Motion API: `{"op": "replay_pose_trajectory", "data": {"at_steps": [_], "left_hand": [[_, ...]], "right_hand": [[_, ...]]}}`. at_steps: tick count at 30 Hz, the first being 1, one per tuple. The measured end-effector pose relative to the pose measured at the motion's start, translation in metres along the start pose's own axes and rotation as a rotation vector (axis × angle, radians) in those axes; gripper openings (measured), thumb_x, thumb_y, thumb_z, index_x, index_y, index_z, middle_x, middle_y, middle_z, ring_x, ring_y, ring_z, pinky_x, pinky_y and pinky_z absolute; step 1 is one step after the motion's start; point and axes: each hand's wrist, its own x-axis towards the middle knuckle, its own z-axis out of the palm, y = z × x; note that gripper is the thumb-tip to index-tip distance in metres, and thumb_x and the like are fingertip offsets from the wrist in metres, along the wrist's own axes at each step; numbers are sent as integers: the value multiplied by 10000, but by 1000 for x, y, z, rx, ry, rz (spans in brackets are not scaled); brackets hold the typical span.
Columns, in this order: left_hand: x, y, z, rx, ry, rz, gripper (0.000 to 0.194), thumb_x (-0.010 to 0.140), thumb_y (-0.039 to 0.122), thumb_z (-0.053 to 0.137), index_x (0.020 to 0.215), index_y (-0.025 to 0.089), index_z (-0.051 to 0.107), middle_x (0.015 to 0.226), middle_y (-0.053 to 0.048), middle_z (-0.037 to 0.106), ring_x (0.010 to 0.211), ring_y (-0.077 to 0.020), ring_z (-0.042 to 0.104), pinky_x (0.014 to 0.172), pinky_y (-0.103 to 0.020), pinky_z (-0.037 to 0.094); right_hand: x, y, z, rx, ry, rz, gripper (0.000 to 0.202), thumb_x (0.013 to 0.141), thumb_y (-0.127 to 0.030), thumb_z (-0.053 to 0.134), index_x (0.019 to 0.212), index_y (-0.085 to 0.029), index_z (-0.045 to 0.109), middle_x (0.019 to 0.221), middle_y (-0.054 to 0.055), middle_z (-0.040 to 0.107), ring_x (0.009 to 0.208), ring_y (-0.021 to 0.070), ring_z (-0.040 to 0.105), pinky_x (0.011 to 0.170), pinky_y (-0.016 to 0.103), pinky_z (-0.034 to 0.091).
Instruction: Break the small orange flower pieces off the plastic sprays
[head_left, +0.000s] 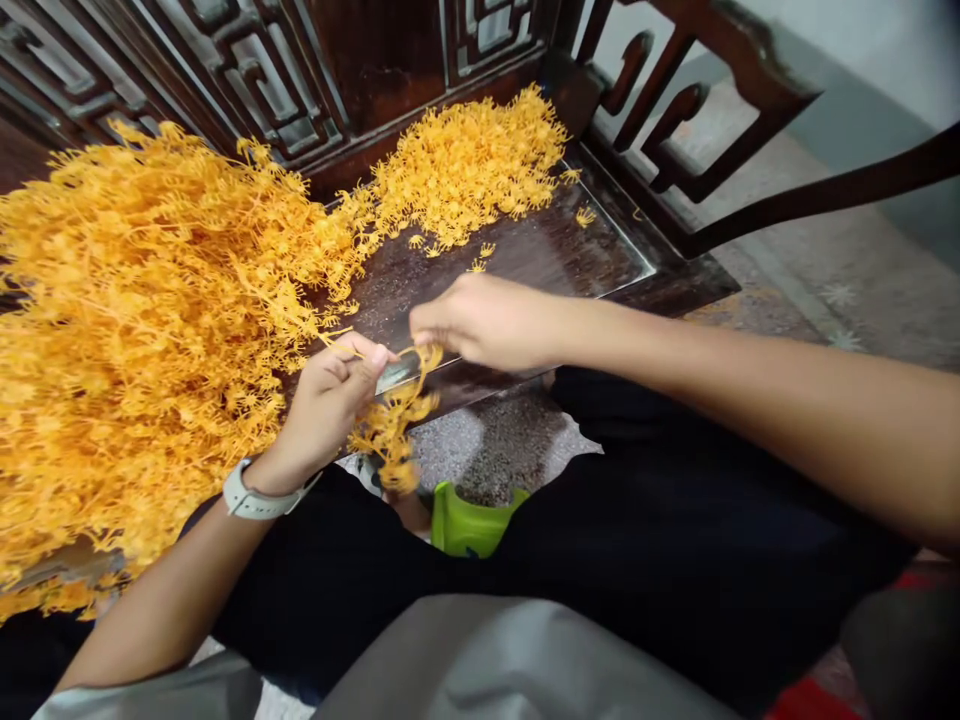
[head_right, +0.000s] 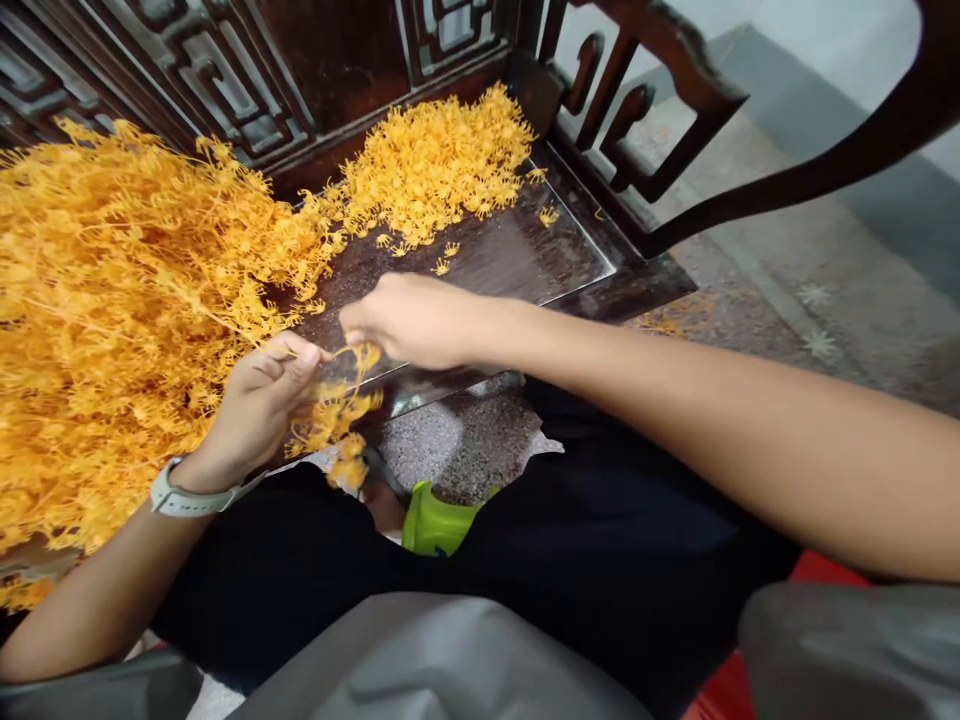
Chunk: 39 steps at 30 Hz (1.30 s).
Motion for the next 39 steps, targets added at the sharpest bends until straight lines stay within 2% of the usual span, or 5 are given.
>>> {"op": "replay_pose_trajectory", "data": {"at_steps": [9, 15, 24, 31, 39], "left_hand": [[6, 13, 7, -48, -47, -9, 291, 988, 460, 799, 949, 218, 642, 515, 126, 287, 422, -70, 163, 432, -220, 151], [-15, 11, 2, -24, -36, -60, 316, 989, 479, 786, 921, 206, 641, 512, 121, 295, 423, -70, 181, 431, -212, 175], [-18, 10, -26, -18, 100, -95, 223, 1005, 388, 751, 954, 194, 654, 506, 110, 318, 442, -75, 182, 441, -190, 169], [-17, 18, -17, -5, 57, -45, 264, 989, 427, 770, 942, 189, 665, 482, 116, 304, 429, -75, 188, 444, -193, 183], [-10, 20, -11, -22, 44, -101, 245, 1015, 427, 740, 961, 207, 647, 491, 118, 282, 448, -83, 159, 438, -190, 185]], "right_hand": [[32, 28, 15, 546, 289, 136, 356, 1073, -292, 593, 737, -180, 561, 589, -41, 494, 569, 89, 453, 660, 273, 442], [22, 60, -32, 594, 942, 561, 326, 1104, -129, 383, 811, -215, 499, 553, -101, 328, 467, 60, 305, 508, 220, 299], [-30, 84, -19, 424, -603, 516, 112, 850, -133, 865, 826, -83, 767, 684, 6, 721, 574, 113, 651, 607, 238, 509], [-7, 46, -69, 1270, 554, 199, 445, 1117, -543, 484, 1051, -160, 700, 971, 29, 785, 724, 43, 675, 687, 105, 539], [13, 1, 14, 422, -23, 63, 198, 992, -339, 786, 989, -162, 698, 820, 14, 710, 699, 129, 582, 679, 286, 429]]}}
